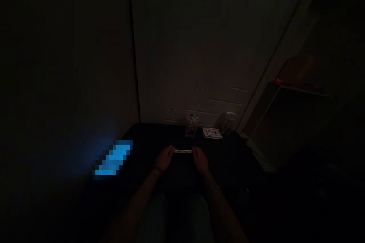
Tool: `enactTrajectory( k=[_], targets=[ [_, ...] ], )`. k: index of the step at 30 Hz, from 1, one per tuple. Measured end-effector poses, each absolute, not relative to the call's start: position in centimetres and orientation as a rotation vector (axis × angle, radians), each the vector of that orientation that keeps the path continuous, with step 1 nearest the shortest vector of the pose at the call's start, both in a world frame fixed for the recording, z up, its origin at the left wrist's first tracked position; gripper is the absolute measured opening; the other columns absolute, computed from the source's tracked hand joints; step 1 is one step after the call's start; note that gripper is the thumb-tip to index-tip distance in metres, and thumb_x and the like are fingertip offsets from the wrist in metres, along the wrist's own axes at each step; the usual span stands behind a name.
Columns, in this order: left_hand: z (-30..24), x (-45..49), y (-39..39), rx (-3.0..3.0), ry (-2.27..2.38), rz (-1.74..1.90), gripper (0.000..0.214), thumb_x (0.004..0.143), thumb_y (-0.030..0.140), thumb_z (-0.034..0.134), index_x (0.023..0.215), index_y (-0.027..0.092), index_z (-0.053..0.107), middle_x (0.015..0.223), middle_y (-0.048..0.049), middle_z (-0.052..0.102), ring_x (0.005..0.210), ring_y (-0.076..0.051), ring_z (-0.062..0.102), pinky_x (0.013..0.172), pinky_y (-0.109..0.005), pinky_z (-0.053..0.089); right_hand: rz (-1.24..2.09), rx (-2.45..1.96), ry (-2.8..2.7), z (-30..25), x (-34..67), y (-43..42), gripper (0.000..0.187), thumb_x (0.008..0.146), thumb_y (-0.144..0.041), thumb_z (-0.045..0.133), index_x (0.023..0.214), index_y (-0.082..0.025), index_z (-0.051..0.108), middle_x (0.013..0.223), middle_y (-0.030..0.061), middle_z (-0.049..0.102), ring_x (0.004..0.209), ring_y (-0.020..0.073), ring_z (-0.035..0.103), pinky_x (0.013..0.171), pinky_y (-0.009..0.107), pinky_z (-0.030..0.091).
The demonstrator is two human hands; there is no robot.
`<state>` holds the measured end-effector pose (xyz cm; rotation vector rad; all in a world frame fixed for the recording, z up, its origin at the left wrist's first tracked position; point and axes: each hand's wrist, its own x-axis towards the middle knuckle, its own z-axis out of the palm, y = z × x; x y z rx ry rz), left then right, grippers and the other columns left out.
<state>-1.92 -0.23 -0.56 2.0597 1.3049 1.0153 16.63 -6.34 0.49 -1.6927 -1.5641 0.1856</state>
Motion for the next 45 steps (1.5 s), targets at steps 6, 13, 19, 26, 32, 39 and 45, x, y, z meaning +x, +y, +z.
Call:
enactTrajectory(
  k=[6, 13, 19, 26, 32, 39, 45],
  targets=[
    [-0.4, -1.9, -0.4, 2.063, 1.301, 1.011, 0.040, 0.081, 0.045, 0.028, 0.098, 0.020, 0.054, 0.103, -0.0036, 0.058, 0.096, -0.015, 0.052, 0.087, -0.028, 0.039, 0.204, -1.682, -1.585, 1.0, 16.5, -7.0, 0.034, 0.085, -0.046, 0.027, 0.087, -0.023, 0.052, 0.084, -0.0011, 0.056, 0.076, 0.0101, 0.051, 0.067, 0.019, 0.036],
    [-0.2, -1.8, -0.5, 2.067, 1.320, 0.993, 0.040, 0.080, 0.046, 0.029, 0.097, 0.020, 0.055, 0.102, -0.0035, 0.060, 0.095, -0.016, 0.053, 0.085, -0.028, 0.040, 0.164, -1.689, -1.617, 1.1, 16.4, -7.0, 0.033, 0.086, -0.042, 0.026, 0.089, -0.023, 0.053, 0.087, 0.0002, 0.056, 0.080, 0.0107, 0.051, 0.071, 0.020, 0.036],
    [0.0, -1.8, -0.6, 2.073, 1.307, 0.974, 0.040, 0.080, 0.044, 0.030, 0.098, 0.020, 0.057, 0.104, -0.0033, 0.059, 0.098, -0.016, 0.052, 0.088, -0.029, 0.038, 0.129, -1.732, -1.618, 0.9, 16.4, -6.8, 0.035, 0.086, -0.043, 0.025, 0.083, -0.022, 0.054, 0.082, 0.0010, 0.055, 0.076, 0.0114, 0.051, 0.069, 0.021, 0.035],
    [-0.1, -1.8, -0.7, 2.039, 1.295, 0.984, 0.039, 0.080, 0.042, 0.032, 0.099, 0.020, 0.058, 0.107, -0.0032, 0.058, 0.100, -0.016, 0.051, 0.091, -0.030, 0.037, 0.128, -1.715, -1.606, 0.6, 16.5, -6.6, 0.035, 0.086, -0.041, 0.026, 0.087, -0.022, 0.055, 0.086, 0.0025, 0.057, 0.081, 0.0122, 0.051, 0.074, 0.022, 0.036],
    [0.3, -1.7, -1.0, 2.045, 1.282, 0.983, 0.041, 0.079, 0.045, 0.031, 0.099, 0.020, 0.057, 0.105, -0.0035, 0.059, 0.097, -0.016, 0.052, 0.087, -0.028, 0.039, 0.126, -1.714, -1.592, 0.6, 16.5, -6.6, 0.036, 0.086, -0.042, 0.026, 0.090, -0.021, 0.055, 0.090, 0.0036, 0.057, 0.085, 0.0128, 0.051, 0.076, 0.023, 0.036],
    [1.0, -1.6, -1.6, 2.023, 1.298, 0.993, 0.037, 0.077, 0.048, 0.036, 0.093, 0.024, 0.059, 0.096, 0.0004, 0.062, 0.088, -0.014, 0.055, 0.078, -0.024, 0.041, 0.137, -1.691, -1.556, 0.2, 16.7, -6.3, 0.035, 0.086, -0.041, 0.027, 0.090, -0.022, 0.056, 0.090, 0.0037, 0.058, 0.084, 0.0136, 0.052, 0.075, 0.024, 0.037],
    [1.0, -1.4, -1.8, 2.049, 1.273, 1.007, 0.033, 0.076, 0.047, 0.037, 0.091, 0.025, 0.058, 0.094, 0.0018, 0.061, 0.085, -0.013, 0.055, 0.076, -0.023, 0.041, 0.132, -1.703, -1.569, 0.1, 16.9, -6.4, 0.037, 0.086, -0.041, 0.025, 0.087, -0.022, 0.056, 0.089, 0.0038, 0.058, 0.083, 0.0138, 0.052, 0.074, 0.024, 0.037]
  ],
)
